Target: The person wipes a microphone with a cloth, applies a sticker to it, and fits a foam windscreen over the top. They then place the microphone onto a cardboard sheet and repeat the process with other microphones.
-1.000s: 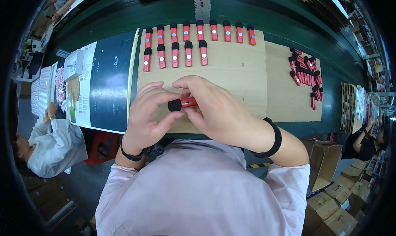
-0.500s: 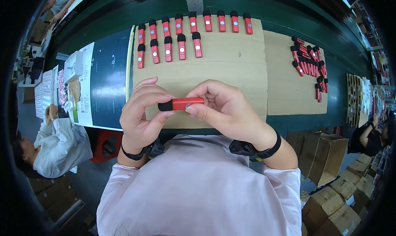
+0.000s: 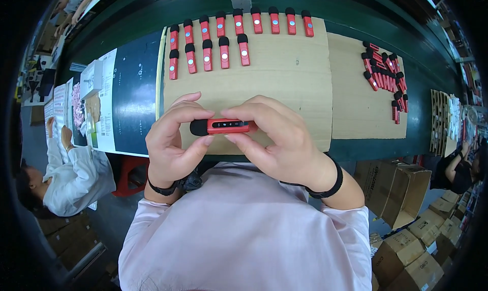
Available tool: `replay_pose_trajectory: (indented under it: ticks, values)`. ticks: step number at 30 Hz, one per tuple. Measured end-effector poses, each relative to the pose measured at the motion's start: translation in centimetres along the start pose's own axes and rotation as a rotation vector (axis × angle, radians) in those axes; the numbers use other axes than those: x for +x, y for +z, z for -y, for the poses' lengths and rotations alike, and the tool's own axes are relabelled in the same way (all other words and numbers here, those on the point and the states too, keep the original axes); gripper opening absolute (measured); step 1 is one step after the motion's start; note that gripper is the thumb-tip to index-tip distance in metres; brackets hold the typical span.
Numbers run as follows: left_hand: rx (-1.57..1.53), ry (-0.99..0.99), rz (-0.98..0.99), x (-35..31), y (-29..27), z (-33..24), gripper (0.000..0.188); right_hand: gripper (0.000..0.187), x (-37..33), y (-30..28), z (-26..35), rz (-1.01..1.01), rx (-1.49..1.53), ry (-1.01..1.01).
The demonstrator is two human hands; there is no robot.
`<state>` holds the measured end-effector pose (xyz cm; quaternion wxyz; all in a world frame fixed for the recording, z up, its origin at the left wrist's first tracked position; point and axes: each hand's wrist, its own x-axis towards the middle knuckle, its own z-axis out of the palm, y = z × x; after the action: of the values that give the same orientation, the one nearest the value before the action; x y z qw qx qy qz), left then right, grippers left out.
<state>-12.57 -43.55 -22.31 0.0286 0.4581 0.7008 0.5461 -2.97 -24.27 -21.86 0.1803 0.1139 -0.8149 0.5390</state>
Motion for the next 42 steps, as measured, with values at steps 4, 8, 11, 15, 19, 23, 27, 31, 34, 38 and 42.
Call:
replay_pose_trajectory:
  ticks: [4,8,11,15,19,23,27,31,34,38,42]
  values:
    - [0.005,0.017,-0.002,0.2,0.0,-0.2,0.032,0.035,0.0,0.1,0.1,-0.014,-0.009,-0.012]
    - [0.014,0.03,0.002,0.2,0.0,-0.1,0.031,0.035,0.1,0.2,0.1,-0.022,-0.043,-0.033]
    - [0.023,0.033,0.012,0.3,-0.1,-0.2,0.028,0.034,0.2,0.2,0.0,-0.031,-0.036,-0.054]
    - [0.034,0.04,0.005,0.3,0.1,-0.2,0.029,0.034,0.2,0.1,-0.1,-0.031,-0.047,-0.071]
    - [0.04,0.06,0.004,0.4,0.1,0.0,0.031,0.034,0.2,0.0,0.1,-0.018,-0.064,-0.072]
    - [0.033,0.07,0.012,0.6,0.2,-0.3,0.032,0.034,0.0,0.0,0.0,-0.012,-0.043,-0.059]
    - [0.026,0.094,-0.014,0.4,0.3,0.1,0.032,0.034,0.0,0.4,0.4,-0.073,0.026,-0.048]
    - [-0.003,0.09,-0.024,0.5,0.4,-0.2,0.03,0.034,-0.5,0.3,-0.3,-0.063,0.036,-0.096]
    - [-0.006,0.105,-0.012,0.7,0.4,-0.2,0.028,0.034,-0.7,0.4,-0.6,-0.049,0.026,-0.134]
    - [0.025,0.17,-0.006,1.0,0.6,0.0,0.026,0.033,-0.6,0.4,-0.7,-0.047,0.021,-0.153]
    - [0.046,0.21,-0.014,1.0,0.8,0.2,0.025,0.031,-0.5,0.2,-0.9,-0.038,0.004,-0.16]
